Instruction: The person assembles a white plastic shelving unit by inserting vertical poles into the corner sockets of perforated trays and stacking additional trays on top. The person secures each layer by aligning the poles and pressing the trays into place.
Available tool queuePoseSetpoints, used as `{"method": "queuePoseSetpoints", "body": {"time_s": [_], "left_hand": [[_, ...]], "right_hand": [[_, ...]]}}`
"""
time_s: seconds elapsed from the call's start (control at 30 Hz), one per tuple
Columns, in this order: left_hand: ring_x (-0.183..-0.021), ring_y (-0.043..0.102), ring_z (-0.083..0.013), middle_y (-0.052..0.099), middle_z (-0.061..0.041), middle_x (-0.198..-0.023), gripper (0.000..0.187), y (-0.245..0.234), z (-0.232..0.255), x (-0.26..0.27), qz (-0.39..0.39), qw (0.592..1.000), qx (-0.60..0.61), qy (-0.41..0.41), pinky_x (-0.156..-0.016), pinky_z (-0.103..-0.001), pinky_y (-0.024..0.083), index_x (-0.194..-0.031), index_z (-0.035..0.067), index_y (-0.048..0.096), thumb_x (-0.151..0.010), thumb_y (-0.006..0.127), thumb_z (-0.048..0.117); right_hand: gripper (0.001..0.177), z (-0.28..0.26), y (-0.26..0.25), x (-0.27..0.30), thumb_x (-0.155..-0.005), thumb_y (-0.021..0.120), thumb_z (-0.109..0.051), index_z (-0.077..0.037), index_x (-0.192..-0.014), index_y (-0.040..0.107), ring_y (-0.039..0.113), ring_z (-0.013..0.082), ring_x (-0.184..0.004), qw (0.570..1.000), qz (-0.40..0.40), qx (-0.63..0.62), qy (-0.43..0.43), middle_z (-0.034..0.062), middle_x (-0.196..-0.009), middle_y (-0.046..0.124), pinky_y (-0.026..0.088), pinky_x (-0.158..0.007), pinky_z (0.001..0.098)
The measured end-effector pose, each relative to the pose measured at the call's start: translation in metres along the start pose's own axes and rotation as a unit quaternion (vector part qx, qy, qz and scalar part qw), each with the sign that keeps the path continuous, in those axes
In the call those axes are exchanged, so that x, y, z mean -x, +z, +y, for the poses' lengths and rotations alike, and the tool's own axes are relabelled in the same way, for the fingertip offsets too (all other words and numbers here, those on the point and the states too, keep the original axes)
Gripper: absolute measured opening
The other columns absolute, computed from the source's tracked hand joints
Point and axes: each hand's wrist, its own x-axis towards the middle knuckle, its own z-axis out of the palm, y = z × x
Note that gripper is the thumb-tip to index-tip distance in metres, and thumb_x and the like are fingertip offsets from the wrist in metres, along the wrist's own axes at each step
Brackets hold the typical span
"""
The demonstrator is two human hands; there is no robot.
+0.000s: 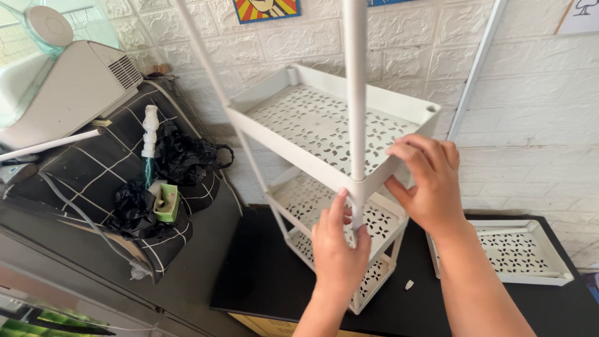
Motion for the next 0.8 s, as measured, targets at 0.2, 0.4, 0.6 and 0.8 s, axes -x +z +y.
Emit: {"method": "queuePoseSetpoints", "body": {"time_s": [0.2, 0.4, 0.6, 0.8], "left_hand": [[-0.089, 0.068, -0.0213, 0.068, -0.006, -0.099, 0.082, -0.04, -0.012, -0.006, -0.006, 0.999, -0.01, -0.038, -0.082, -0.038, 0.052, -0.148, 0.006, 0.048, -0.072, 0.077, -0.001], [-0.088, 0.071, -0.0189, 0.068, -0.006, -0.101, 0.081, -0.073, -0.03, -0.014, 0.015, 0.994, 0.025, -0.104, -0.079, -0.032, 0.059, -0.147, 0.007, 0.049, -0.072, 0.075, -0.007], [-0.087, 0.074, -0.0174, 0.069, -0.007, -0.105, 0.082, -0.095, -0.053, -0.035, -0.012, 0.989, 0.04, -0.138, -0.074, -0.029, 0.059, -0.149, 0.011, 0.048, -0.074, 0.074, -0.01], [-0.088, 0.067, -0.0236, 0.064, -0.011, -0.111, 0.077, -0.073, -0.074, -0.048, 0.052, 0.992, -0.013, -0.119, -0.076, -0.036, 0.054, -0.145, 0.005, 0.047, -0.075, 0.077, -0.005]], "right_hand": [[0.056, -0.031, 0.008, 0.001, -0.07, 0.09, -0.007, -0.017, -0.119, 0.065, 0.053, 0.0253, -0.099, 0.999, 0.012, -0.03, -0.02, 0.0026, -0.117, 0.06, 0.046, -0.09, 0.0382], [0.054, -0.075, 0.021, -0.001, -0.069, 0.088, -0.01, -0.014, -0.117, 0.065, 0.058, 0.0267, -0.099, 0.998, 0.011, 0.023, -0.065, 0.0052, -0.112, 0.059, 0.047, -0.088, 0.0413], [0.057, -0.115, 0.031, -0.012, -0.074, 0.083, -0.004, -0.01, -0.127, 0.063, 0.056, 0.0291, -0.098, 0.998, -0.028, 0.042, -0.036, 0.0074, -0.117, 0.06, 0.047, -0.089, 0.0436], [0.072, -0.121, 0.022, -0.018, -0.073, 0.084, -0.015, -0.001, -0.139, 0.058, 0.053, 0.034, -0.111, 0.996, -0.078, -0.026, -0.014, 0.016, -0.133, 0.054, 0.048, -0.093, 0.0476]]}}
